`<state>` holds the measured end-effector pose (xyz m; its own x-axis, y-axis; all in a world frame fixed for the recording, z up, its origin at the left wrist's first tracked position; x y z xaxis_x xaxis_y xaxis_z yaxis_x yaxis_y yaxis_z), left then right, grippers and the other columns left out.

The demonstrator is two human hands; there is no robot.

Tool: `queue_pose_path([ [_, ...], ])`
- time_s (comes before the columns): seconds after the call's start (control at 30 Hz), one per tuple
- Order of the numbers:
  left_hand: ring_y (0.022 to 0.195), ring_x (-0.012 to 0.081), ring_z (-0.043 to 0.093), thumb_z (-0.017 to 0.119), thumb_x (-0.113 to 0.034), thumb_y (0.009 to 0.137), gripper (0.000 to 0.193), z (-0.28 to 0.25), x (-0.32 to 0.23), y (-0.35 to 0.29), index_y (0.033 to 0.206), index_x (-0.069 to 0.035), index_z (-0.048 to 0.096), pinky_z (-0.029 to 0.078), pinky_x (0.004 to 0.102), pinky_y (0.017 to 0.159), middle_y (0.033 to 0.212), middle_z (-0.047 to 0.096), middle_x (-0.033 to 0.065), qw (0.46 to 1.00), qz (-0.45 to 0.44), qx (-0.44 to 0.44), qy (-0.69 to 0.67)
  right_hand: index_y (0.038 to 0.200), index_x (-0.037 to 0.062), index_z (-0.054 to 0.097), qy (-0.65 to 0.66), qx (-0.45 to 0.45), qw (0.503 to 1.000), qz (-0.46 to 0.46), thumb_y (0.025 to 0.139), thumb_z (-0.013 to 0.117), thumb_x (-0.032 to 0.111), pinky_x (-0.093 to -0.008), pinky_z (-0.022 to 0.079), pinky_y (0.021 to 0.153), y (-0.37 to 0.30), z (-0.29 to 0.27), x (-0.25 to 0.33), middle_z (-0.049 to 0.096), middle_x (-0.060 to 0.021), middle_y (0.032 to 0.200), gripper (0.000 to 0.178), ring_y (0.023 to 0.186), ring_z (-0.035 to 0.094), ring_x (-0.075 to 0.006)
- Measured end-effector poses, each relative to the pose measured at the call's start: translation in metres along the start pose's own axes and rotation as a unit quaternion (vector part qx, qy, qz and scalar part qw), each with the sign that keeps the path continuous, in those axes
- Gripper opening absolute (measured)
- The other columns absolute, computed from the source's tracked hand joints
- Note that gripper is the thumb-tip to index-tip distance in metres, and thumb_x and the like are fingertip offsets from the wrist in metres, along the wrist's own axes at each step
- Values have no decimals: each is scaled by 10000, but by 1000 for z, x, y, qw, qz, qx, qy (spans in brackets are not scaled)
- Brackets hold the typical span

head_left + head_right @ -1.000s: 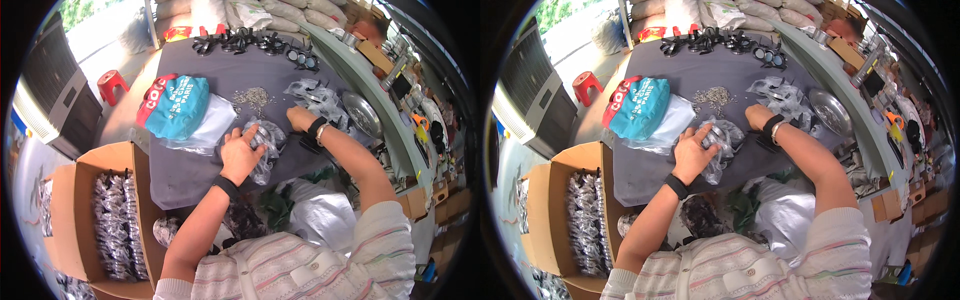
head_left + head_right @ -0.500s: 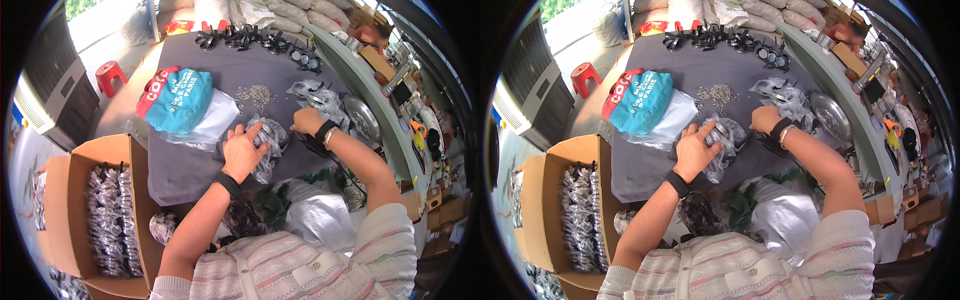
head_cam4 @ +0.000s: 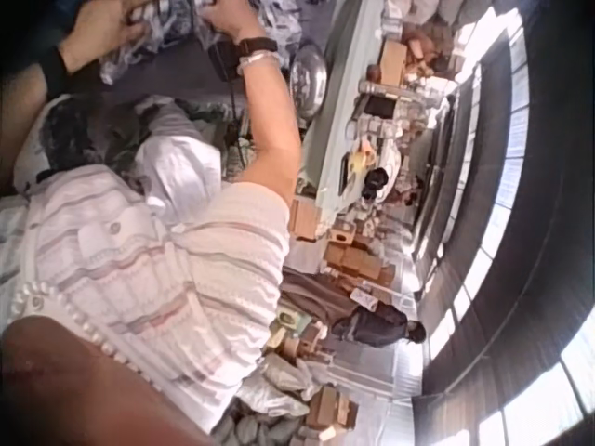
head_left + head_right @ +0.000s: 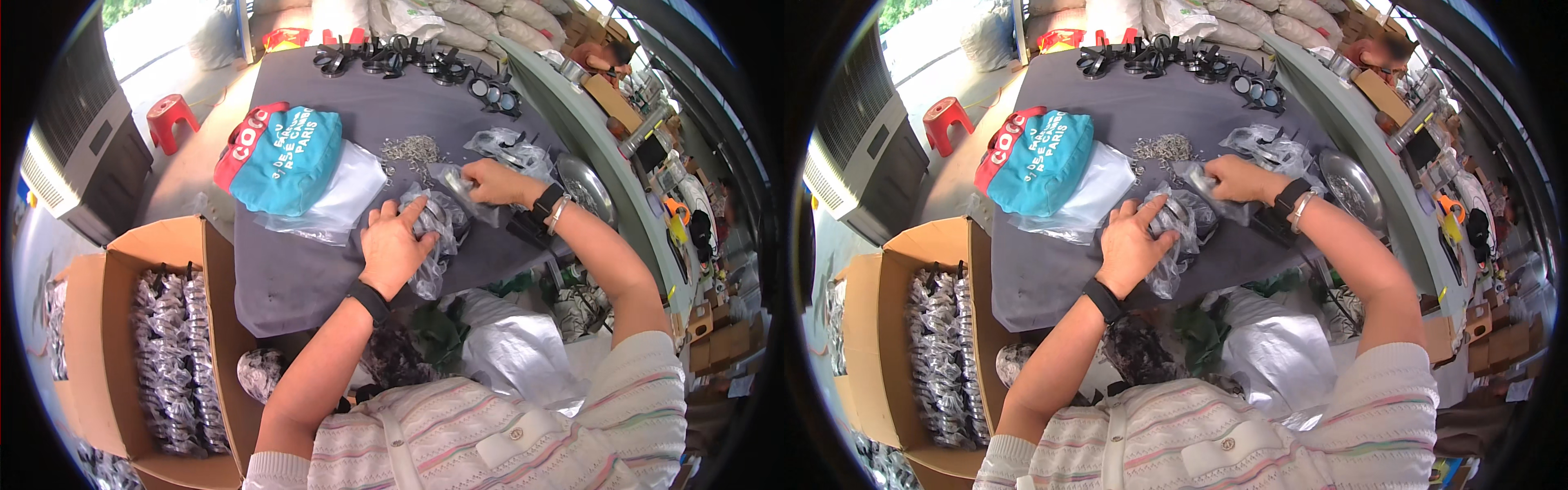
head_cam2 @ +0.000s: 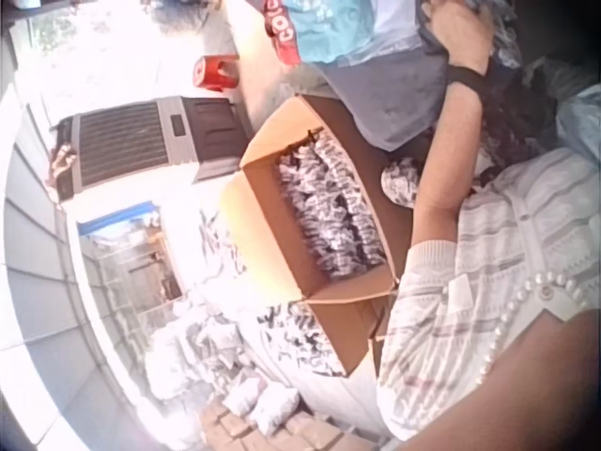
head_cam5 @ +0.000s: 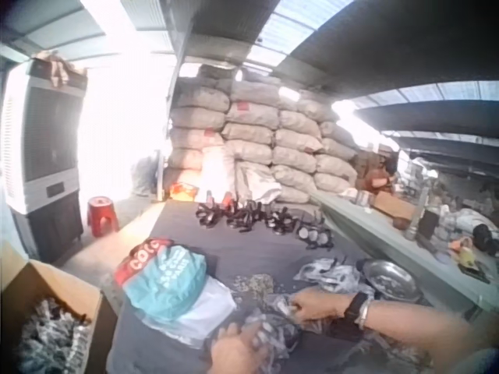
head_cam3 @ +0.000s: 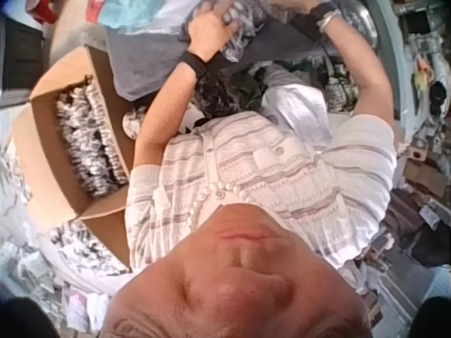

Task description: Packing small mechanical or plastic components into plastic bags and placing them into cardboard boxes.

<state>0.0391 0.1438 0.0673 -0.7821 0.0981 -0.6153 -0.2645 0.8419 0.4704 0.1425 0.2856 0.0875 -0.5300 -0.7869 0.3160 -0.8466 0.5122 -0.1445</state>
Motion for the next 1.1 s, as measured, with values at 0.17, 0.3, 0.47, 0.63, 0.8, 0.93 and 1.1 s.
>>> queue_pose_path([
  [0.17,918,346,557,771,-271,643,548,2,2,1,1167,-203,622,491,426,757,995,573,136,1000,-10,6,-6,964,-5,582,306,49,951,-1,720,543,41,-237,413,662,-5,49,19,548,31,791,251,737,472,-56],
  [0.3,977,340,546,782,-244,640,589,2,0,0,1189,-139,595,471,416,819,1057,572,151,999,-6,7,-35,973,0,582,400,39,915,23,717,544,54,-230,417,678,-3,62,-2,557,25,821,265,760,488,-66],
  [0.47,1048,332,526,803,-238,626,727,-5,6,-7,1272,-102,500,455,421,857,1127,550,151,997,-49,-51,-26,1081,30,558,499,74,863,-1,755,581,63,-249,437,794,-2,76,2,598,5,954,329,859,530,-84],
  [0.63,965,341,539,809,-262,620,736,4,5,-4,1277,-140,502,462,423,805,1076,535,152,997,-27,59,45,1104,13,535,386,96,915,-66,782,682,148,-271,433,833,-5,76,20,595,-8,984,379,893,527,-99],
  [0.8,892,360,561,803,-221,619,726,9,3,-2,1279,-137,512,482,422,767,1008,532,168,998,-16,58,9,1099,-5,542,413,40,902,-118,790,654,76,-277,444,830,-11,68,28,609,-7,977,339,897,532,-91],
  [0.93,898,369,557,804,-185,608,695,3,10,-4,1249,-124,539,486,432,766,1011,531,184,999,-19,13,-29,1144,-15,532,513,76,854,-52,794,628,42,-264,451,822,-8,82,25,613,-9,1003,368,901,541,-76],
  [1.1,926,380,581,785,-131,599,642,-38,26,-23,1202,-125,564,503,406,790,1078,534,218,995,-26,-23,-97,1129,-19,544,380,56,918,-100,769,627,30,-272,469,801,4,70,76,623,-29,988,372,887,556,-84],
])
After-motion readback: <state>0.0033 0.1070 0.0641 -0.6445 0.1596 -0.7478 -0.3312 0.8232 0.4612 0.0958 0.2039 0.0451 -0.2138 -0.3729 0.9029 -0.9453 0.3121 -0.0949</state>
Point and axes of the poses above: each hand's wrist, its own y-axis towards the middle knuckle, its own z-axis out of the palm, x = y × z, the point moved 10 cm from there along y, towards the middle knuckle
